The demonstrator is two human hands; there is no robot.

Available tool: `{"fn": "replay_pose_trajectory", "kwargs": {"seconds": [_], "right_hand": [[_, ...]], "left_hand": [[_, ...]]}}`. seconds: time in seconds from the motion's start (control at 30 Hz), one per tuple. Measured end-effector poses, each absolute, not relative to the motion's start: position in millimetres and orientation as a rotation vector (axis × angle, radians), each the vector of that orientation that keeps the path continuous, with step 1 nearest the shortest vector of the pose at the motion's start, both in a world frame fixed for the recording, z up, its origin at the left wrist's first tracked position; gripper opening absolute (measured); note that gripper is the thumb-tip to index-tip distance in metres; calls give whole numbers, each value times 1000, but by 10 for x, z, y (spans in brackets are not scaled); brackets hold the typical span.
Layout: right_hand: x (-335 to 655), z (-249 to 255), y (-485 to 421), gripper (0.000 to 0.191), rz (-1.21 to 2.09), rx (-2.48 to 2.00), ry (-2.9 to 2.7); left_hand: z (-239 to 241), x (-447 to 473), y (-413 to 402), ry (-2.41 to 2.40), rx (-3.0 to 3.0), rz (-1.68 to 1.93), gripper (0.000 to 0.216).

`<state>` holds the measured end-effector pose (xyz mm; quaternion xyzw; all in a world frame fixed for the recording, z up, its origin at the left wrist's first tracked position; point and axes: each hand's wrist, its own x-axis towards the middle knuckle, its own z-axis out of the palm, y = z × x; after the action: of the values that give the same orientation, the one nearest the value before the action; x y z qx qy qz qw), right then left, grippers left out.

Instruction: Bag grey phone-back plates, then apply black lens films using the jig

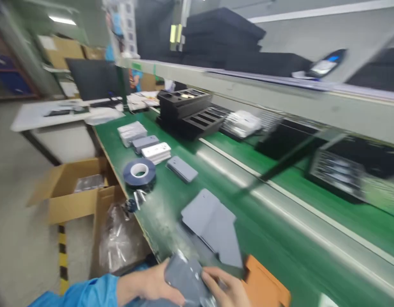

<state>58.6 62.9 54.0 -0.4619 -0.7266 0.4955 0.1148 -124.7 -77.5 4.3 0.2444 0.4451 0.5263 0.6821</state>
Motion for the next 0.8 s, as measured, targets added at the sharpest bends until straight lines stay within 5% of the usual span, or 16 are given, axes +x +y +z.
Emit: {"fn": "replay_pose_trajectory", "kwargs": {"seconds": [0.47,0.8], "right_hand": [[792,558,592,43,1619,-1439,-1682],[821,473,1903,50,1413,-1414,-1681]], "left_hand": [[-49,-1172,-743,842,292,1054,64],[-205,-1067,-849,891,259,1090,67]]}}
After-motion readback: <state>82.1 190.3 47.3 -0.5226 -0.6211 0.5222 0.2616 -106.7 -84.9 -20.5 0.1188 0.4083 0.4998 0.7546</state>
